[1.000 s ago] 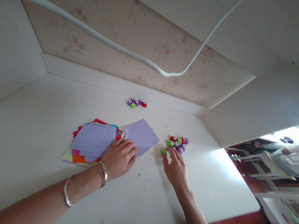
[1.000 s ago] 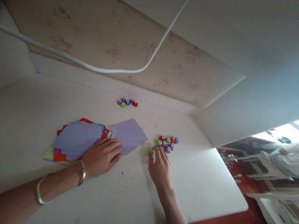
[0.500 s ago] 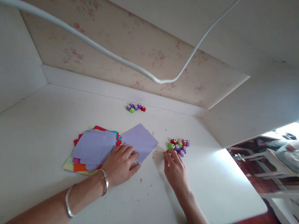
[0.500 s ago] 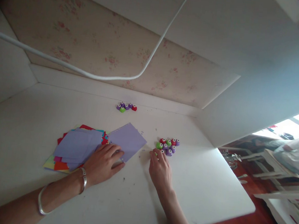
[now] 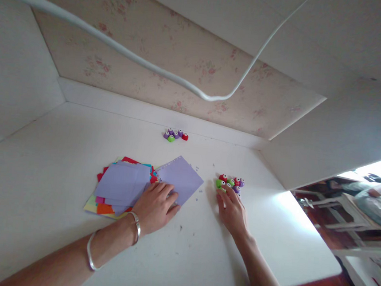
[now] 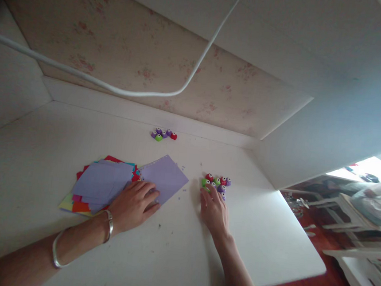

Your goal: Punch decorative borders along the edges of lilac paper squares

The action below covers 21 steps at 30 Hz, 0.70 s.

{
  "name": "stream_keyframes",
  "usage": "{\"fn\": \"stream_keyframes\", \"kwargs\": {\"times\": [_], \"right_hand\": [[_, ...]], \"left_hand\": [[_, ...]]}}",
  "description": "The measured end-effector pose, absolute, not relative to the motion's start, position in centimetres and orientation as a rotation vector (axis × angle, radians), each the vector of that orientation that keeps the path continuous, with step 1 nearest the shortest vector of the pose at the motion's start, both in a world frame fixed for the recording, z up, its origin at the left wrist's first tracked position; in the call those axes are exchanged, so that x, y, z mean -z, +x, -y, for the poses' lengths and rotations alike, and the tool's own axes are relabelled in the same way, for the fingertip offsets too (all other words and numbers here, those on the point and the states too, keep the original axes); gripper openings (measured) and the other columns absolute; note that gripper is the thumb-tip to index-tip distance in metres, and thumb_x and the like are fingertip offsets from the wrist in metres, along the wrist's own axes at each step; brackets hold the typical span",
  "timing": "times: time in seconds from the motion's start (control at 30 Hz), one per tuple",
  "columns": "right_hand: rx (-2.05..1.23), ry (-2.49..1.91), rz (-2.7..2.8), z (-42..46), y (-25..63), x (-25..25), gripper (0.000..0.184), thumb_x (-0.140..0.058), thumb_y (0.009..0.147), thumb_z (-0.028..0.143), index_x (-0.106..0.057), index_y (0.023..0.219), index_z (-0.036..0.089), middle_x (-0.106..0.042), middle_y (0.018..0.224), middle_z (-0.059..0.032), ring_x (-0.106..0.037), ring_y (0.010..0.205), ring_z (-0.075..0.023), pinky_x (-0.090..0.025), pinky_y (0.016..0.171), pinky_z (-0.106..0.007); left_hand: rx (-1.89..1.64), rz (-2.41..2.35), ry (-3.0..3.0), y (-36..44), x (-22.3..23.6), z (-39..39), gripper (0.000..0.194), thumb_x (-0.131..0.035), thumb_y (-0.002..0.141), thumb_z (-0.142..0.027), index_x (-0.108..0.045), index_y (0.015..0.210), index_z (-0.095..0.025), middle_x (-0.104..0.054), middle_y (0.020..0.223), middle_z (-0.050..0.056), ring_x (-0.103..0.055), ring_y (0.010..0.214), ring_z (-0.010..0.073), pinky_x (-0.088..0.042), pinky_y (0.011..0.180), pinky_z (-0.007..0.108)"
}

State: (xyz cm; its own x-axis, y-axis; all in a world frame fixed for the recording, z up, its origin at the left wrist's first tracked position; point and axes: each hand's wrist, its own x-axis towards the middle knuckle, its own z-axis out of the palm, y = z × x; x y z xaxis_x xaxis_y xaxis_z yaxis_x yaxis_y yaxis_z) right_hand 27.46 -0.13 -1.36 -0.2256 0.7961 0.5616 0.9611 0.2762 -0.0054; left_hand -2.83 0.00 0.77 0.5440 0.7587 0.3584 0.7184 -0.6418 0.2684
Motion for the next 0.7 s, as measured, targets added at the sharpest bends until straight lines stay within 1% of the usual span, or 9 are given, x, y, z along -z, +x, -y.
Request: {"fn": "stream_keyframes", "kwargs": {"times": [0.07, 0.17, 0.23, 0.3, 0.37, 0.47, 0.53, 0.6, 0.7], "right_hand": [[0.462, -1.552, 2.081, 0.2, 26.8, 0.8, 0.020, -0.055, 0.095, 0.022, -0.072, 0.105, 0.023, -0.069, 0.118, -0.0070, -0.068, 0.092, -0.0213, -0.056, 0.074, -0.032], [0.324, -1.482, 2.061, -0.5, 25.1, -0.3, 0.020, -0.055, 0.094, 0.024, -0.072, 0.104, 0.024, -0.072, 0.109, -0.0058, -0.067, 0.096, -0.0217, -0.054, 0.084, -0.034], [0.166, -1.485, 2.039, -1.7, 23.6, -1.2, 0.021, -0.053, 0.094, 0.027, -0.071, 0.105, 0.025, -0.073, 0.103, -0.0052, -0.068, 0.092, -0.0211, -0.054, 0.082, -0.033], [-0.032, -1.542, 2.007, -3.5, 22.1, -2.1, 0.023, -0.051, 0.095, 0.031, -0.071, 0.105, 0.025, -0.073, 0.101, -0.0044, -0.068, 0.081, -0.0183, -0.054, 0.074, -0.031], [-0.203, -1.629, 1.997, -5.9, 20.6, -2.7, 0.024, -0.052, 0.093, 0.032, -0.072, 0.104, 0.025, -0.074, 0.099, -0.0032, -0.067, 0.074, -0.0164, -0.054, 0.072, -0.030], [-0.314, -1.714, 2.047, -10.0, 18.6, -3.3, 0.024, -0.054, 0.090, 0.029, -0.071, 0.106, 0.025, -0.075, 0.099, -0.0012, -0.069, 0.079, -0.0161, -0.053, 0.077, -0.028], [-0.349, -1.730, 2.104, -12.6, 17.2, -3.4, 0.024, -0.057, 0.088, 0.028, -0.071, 0.107, 0.025, -0.075, 0.100, 0.0004, -0.069, 0.079, -0.0157, -0.053, 0.079, -0.027], [-0.365, -1.732, 2.174, -14.8, 15.7, -3.5, 0.028, -0.056, 0.088, 0.027, -0.069, 0.113, 0.026, -0.074, 0.106, 0.0007, -0.069, 0.083, -0.0156, -0.052, 0.083, -0.027], [-0.334, -1.727, 2.275, -17.2, 13.2, -3.6, 0.040, -0.056, 0.088, 0.027, -0.061, 0.128, 0.024, -0.069, 0.121, -0.0041, -0.066, 0.103, -0.0207, -0.049, 0.093, -0.031]], "left_hand": [[-0.666, -1.289, 2.686, -2.8, -0.8, 0.0, 0.023, -0.055, 0.095, -0.036, -0.066, 0.105, -0.019, -0.062, 0.106, 0.008, -0.055, 0.104, 0.0256, -0.044, 0.094, 0.046], [-0.640, -1.281, 2.713, -2.7, -0.8, 0.1, 0.023, -0.053, 0.096, -0.035, -0.066, 0.104, -0.019, -0.062, 0.104, 0.008, -0.054, 0.103, 0.0252, -0.043, 0.093, 0.045], [-0.630, -1.276, 2.749, -2.7, -0.7, 0.1, 0.022, -0.050, 0.097, -0.034, -0.065, 0.103, -0.018, -0.062, 0.102, 0.007, -0.055, 0.101, 0.0250, -0.043, 0.093, 0.046], [-0.621, -1.261, 2.794, -2.7, -0.6, 0.1, 0.021, -0.047, 0.099, -0.031, -0.064, 0.101, -0.019, -0.062, 0.100, 0.006, -0.055, 0.099, 0.0244, -0.042, 0.092, 0.046], [-0.588, -1.225, 2.848, -2.6, -0.5, 0.0, 0.018, -0.047, 0.099, -0.027, -0.063, 0.097, -0.018, -0.062, 0.095, 0.006, -0.056, 0.094, 0.0236, -0.043, 0.090, 0.045], [-0.488, -1.133, 2.951, -2.6, -0.4, 0.1, 0.009, -0.053, 0.094, -0.018, -0.061, 0.090, -0.017, -0.061, 0.088, 0.005, -0.058, 0.086, 0.0223, -0.047, 0.079, 0.040], [-0.437, -1.083, 3.023, -2.5, -0.4, 0.4, 0.006, -0.055, 0.092, -0.014, -0.061, 0.093, -0.016, -0.061, 0.087, 0.005, -0.059, 0.083, 0.0219, -0.048, 0.073, 0.038], [-0.409, -1.050, 3.076, -2.5, -0.4, 0.8, 0.010, -0.055, 0.092, -0.013, -0.061, 0.099, -0.014, -0.061, 0.086, 0.005, -0.060, 0.080, 0.0215, -0.049, 0.068, 0.037], [-0.357, -1.025, 3.103, -2.3, -0.2, 1.4, 0.015, -0.054, 0.092, -0.013, -0.061, 0.106, -0.011, -0.062, 0.086, 0.006, -0.063, 0.075, 0.0206, -0.049, 0.061, 0.034]]}}
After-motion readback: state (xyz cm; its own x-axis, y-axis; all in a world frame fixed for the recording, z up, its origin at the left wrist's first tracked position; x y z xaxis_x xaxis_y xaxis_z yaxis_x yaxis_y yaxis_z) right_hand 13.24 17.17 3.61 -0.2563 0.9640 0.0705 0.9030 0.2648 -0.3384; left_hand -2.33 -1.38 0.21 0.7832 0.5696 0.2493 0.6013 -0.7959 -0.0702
